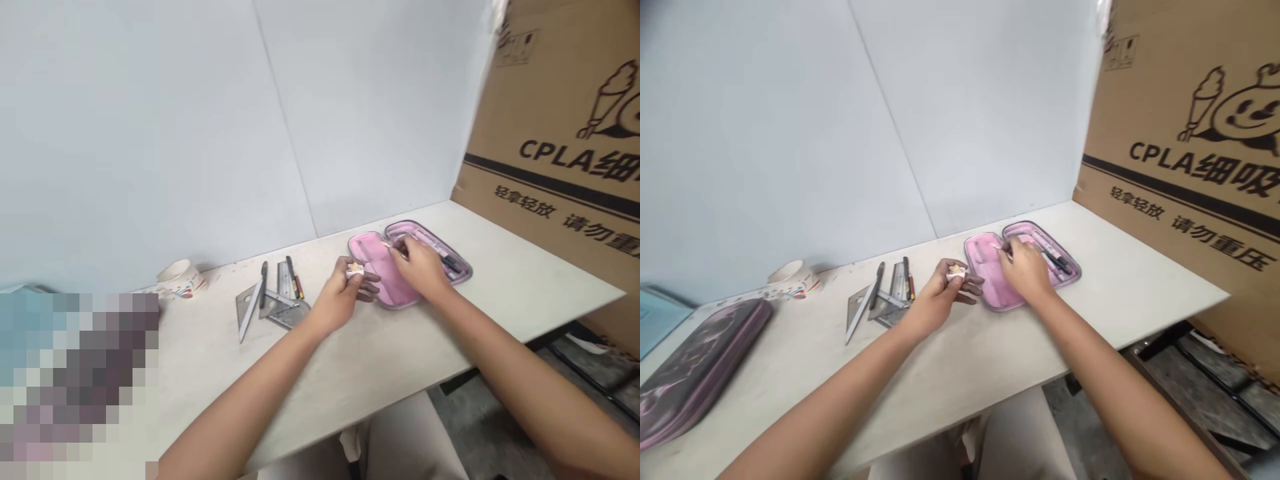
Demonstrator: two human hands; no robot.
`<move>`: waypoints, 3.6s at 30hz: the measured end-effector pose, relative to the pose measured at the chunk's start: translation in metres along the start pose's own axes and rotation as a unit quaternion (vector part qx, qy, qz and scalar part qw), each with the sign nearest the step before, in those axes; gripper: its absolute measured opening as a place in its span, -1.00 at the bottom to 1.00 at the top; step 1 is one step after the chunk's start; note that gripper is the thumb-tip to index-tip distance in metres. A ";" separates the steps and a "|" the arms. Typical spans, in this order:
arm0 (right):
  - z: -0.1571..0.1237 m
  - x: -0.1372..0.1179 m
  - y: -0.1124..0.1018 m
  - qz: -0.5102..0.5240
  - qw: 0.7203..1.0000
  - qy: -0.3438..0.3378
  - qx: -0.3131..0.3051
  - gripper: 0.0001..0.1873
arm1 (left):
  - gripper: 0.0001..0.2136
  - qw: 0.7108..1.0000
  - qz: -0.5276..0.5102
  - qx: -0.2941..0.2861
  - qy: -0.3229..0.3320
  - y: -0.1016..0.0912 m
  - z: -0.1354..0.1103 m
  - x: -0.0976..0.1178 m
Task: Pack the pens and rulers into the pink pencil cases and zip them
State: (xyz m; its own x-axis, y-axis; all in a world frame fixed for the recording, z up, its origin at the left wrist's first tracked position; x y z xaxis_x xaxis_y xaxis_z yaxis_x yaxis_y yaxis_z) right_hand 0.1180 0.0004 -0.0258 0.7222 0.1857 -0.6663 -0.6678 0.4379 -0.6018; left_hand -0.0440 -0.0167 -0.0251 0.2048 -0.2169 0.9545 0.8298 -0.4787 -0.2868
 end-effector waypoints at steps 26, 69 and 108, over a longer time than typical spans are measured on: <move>-0.011 -0.172 0.168 -0.053 0.935 -0.266 -0.229 -0.71 | -0.88 0.961 0.085 0.252 -0.079 -0.190 -0.144 -0.044; -0.058 -0.297 0.264 -0.017 0.922 -0.241 -0.302 -0.57 | -0.65 0.719 0.675 0.055 -0.156 -0.311 -0.182 -0.044; 0.005 -0.300 0.299 -0.129 0.913 -0.247 -0.298 -0.67 | -0.73 0.840 0.457 0.252 -0.148 -0.334 -0.205 -0.019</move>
State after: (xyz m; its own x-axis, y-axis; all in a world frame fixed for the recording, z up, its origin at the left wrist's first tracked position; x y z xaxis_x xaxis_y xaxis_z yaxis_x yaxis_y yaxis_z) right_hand -0.2975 0.0803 -0.0038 0.7648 0.5816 -0.2771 -0.3370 -0.0053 -0.9415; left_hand -0.4310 -0.0269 0.0355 0.9341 -0.0410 0.3546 0.3551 0.2089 -0.9112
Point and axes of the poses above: each hand's wrist, its own z-axis towards the middle knuckle, its own y-axis out of the palm, x = y × z, the point moved 6 cm from there along z, towards the middle knuckle, and after that the axes turned 15 degrees about z, right-handed, at the moved point
